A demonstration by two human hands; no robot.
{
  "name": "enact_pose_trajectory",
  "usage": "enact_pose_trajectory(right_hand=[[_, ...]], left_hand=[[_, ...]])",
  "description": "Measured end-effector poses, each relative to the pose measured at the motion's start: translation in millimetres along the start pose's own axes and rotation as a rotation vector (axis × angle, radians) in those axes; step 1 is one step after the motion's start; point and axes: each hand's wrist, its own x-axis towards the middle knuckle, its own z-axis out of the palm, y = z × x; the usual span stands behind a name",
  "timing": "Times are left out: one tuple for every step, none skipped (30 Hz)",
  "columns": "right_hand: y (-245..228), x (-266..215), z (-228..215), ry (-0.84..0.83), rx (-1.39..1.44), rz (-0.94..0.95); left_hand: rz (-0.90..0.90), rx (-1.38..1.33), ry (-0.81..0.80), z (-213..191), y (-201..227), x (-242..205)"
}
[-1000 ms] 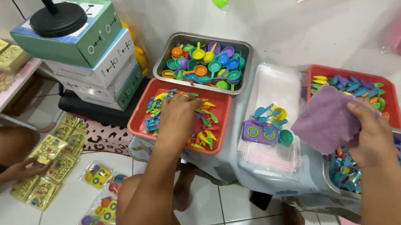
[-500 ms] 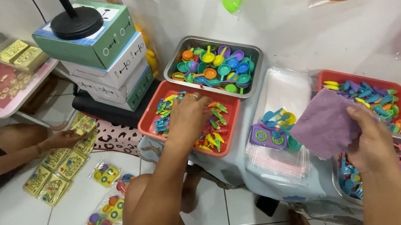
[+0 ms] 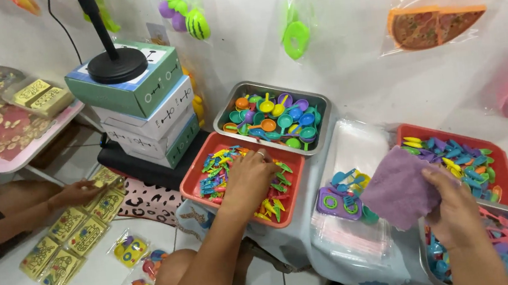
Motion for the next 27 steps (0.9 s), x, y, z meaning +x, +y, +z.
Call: enact_pose_trajectory(right_hand=[[2, 2, -2, -0.008, 0.025, 0.001], [4, 3, -4, -0.016, 0.051, 0.002], [3, 2, -4, -0.014, 0.052, -0.002], [2, 0, -4, -0.015, 0.042, 0.007], [0, -1, -3, -0.015, 0.033, 0.017], [-3, -4, -1, -0.013, 0.040, 0.003], [-5, -6, 2, -0.007, 0.048, 0.021], [-9, -8, 5, 0.000, 0.057, 0.037], [-18, -15, 13, 0.002, 0.066, 0.021], [-26, -23, 21, 0.053, 0.085, 0.054], [-34, -31, 29, 0.102, 0.104, 0.087], [-19, -22, 23, 0.108, 0.112, 0.077], [-3, -12, 17, 0.104, 0.190, -0.058], [13, -3, 10, 0.100, 0.265, -0.190], [11, -15, 17, 0.110, 0.269, -0.198], [10, -25, 25, 0.138, 0.127, -0.290], [9, -35, 32, 0.166, -0.017, -0.379], [16, -35, 35, 0.178, -0.017, -0.384], [23, -34, 38, 0.103, -0.103, -0.494], [31, -33, 39, 0.027, -0.192, -0.599], [24, -37, 45, 0.038, -0.196, -0.602], [18, -44, 50, -0.063, -0.305, -0.651], [14, -49, 56, -0.165, -0.415, -0.697], [17, -44, 50, -0.152, -0.423, -0.684], [20, -40, 44, -0.252, -0.239, -0.636], [25, -36, 37, -0.343, -0.055, -0.581], [24, -29, 33, -0.324, -0.064, -0.567]], left_hand=[[0.028, 0.005, 0.067, 3, -2, 1], [0.056, 0.011, 0.134, 6, -4, 1], [0.059, 0.009, 0.138, -1, 1, 1], [0.048, -0.037, 0.188, -9, 4, 1], [0.038, -0.082, 0.238, -18, 9, 2], [0.049, -0.080, 0.249, -21, 11, 1], [-0.022, -0.132, 0.260, -25, 14, 1], [-0.090, -0.184, 0.272, -29, 17, 2], [-0.076, -0.183, 0.285, -33, 21, 3], [-0.095, -0.257, 0.320, -36, 25, 3], [-0.113, -0.333, 0.353, -40, 28, 3], [-0.100, -0.335, 0.358, -43, 37, 5], [-0.152, -0.538, 0.329, -46, 46, 7], [-0.204, -0.742, 0.288, -48, 56, 7], [-0.192, -0.747, 0.285, -44, 68, 7], [-0.254, -0.913, 0.201, -39, 81, 8], [-0.318, -1.077, 0.111, -33, 93, 8], [-0.308, -1.083, 0.105, -22, 102, 8], [-0.305, -1.216, 0.027, -9, 111, 9], [-0.303, -1.348, -0.054, 4, 121, 8], [-0.295, -1.354, -0.062, 6, 129, 12], [-0.282, -1.350, -0.066, 8, 137, 13], [-0.269, -1.347, -0.069, 11, 145, 14], [-0.272, -1.357, -0.088, 22, 148, 19], [-0.331, -1.504, -0.099, 35, 150, 23], [-0.396, -1.652, -0.115, 49, 154, 26], [-0.404, -1.663, -0.139, 48, 155, 29]])
